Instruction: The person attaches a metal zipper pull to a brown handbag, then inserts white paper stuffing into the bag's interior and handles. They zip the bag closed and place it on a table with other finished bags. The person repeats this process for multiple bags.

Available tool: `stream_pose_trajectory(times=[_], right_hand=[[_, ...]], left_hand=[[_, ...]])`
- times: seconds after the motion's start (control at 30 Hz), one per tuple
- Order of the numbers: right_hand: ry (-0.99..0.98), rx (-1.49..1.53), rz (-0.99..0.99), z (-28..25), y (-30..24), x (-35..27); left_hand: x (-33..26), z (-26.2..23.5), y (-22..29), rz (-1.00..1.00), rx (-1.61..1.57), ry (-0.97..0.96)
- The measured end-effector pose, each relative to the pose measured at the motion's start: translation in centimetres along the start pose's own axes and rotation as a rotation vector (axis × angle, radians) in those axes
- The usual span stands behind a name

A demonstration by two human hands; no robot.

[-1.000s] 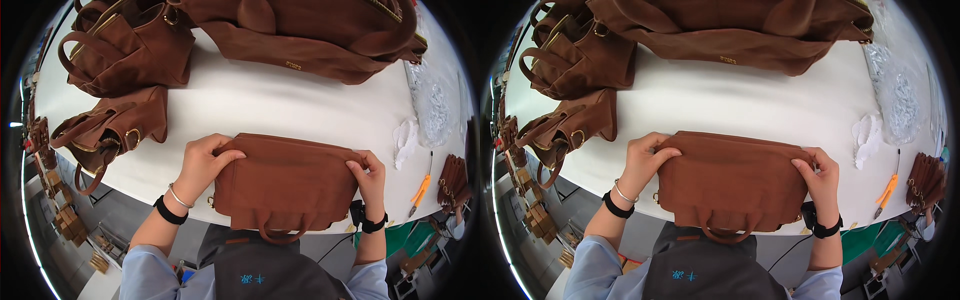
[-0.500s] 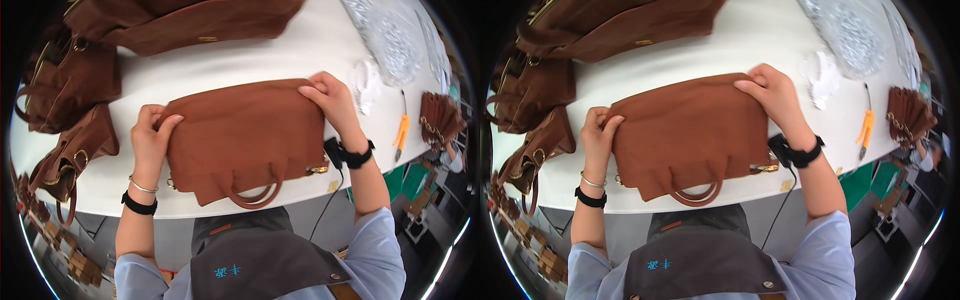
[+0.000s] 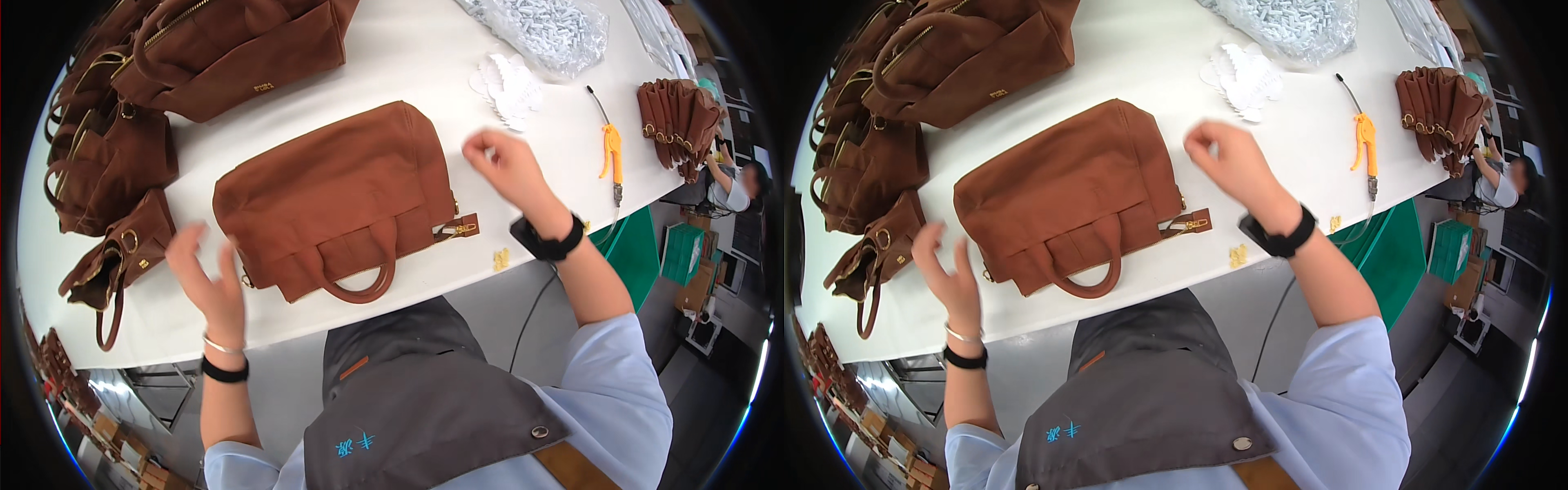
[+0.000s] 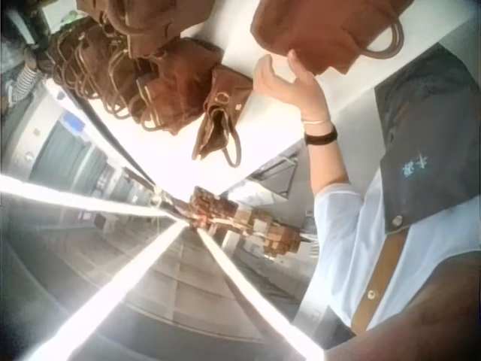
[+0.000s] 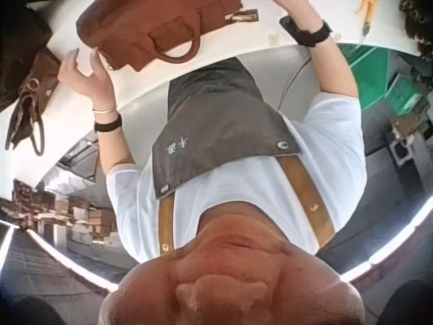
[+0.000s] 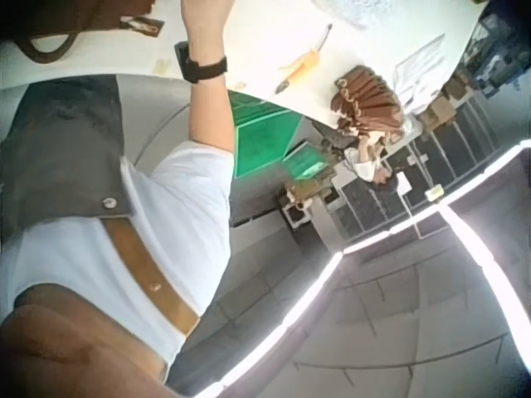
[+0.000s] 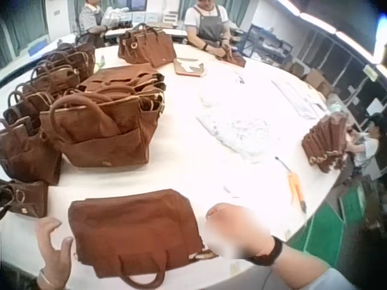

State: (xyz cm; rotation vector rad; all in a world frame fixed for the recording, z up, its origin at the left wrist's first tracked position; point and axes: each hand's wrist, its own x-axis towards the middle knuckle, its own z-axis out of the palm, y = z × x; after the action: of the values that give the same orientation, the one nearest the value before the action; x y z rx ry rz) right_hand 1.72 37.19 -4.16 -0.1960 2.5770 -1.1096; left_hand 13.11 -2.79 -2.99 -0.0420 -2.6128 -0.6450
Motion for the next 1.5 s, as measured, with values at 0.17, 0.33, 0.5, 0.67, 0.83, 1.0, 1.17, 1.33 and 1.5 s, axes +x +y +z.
stream_pose_trajectory(times=[0.17, 0.33, 0.5, 0.67, 0.83, 1.0, 1.17, 1.33, 1.5], right_hand=[[-0.115, -0.236, -0.321, 2.1, 1.3, -7.4], [-0.113, -0.249, -0.206, 2.7, 2.4, -9.4], [-0.207, 0.111, 0.196, 3.2, 1.3, -11.4], [-0.208, 0.049, -0.222, 3.4, 1.4, -13.2], [-0.24, 0.131, -0.244, 3.9, 1.4, -13.6], [-0.219, 0.155, -0.219, 4.1, 1.5, -13.3], [-0.181, 0.178, -0.27, 3.7, 2.3, -12.5], [-0.1, 0.125, -0.334, 3.0, 2.8, -12.3], [-0.083, 0.113, -0.289, 2.3, 3.3, -11.1]], left_hand=[[-7.4, 1.3, 11.4, 0.371, -0.527, -0.513], [-11.0, 9.6, 17.6, -0.306, -0.981, -0.548], [-11.7, 13.3, 20.1, -0.419, -1.018, -0.462], [-11.7, 13.7, 21.4, -0.384, -0.992, -0.317], [-12.7, 14.7, 20.8, -0.264, -0.881, -0.169], [-13.1, 14.5, 22.2, -0.361, -0.852, -0.017], [-13.5, 15.4, 22.3, -0.339, -0.722, 0.102], [-13.2, 15.3, 23.8, -0.303, -0.218, 0.147], [-14.6, 16.9, 22.3, -0.432, 0.102, 0.261]])
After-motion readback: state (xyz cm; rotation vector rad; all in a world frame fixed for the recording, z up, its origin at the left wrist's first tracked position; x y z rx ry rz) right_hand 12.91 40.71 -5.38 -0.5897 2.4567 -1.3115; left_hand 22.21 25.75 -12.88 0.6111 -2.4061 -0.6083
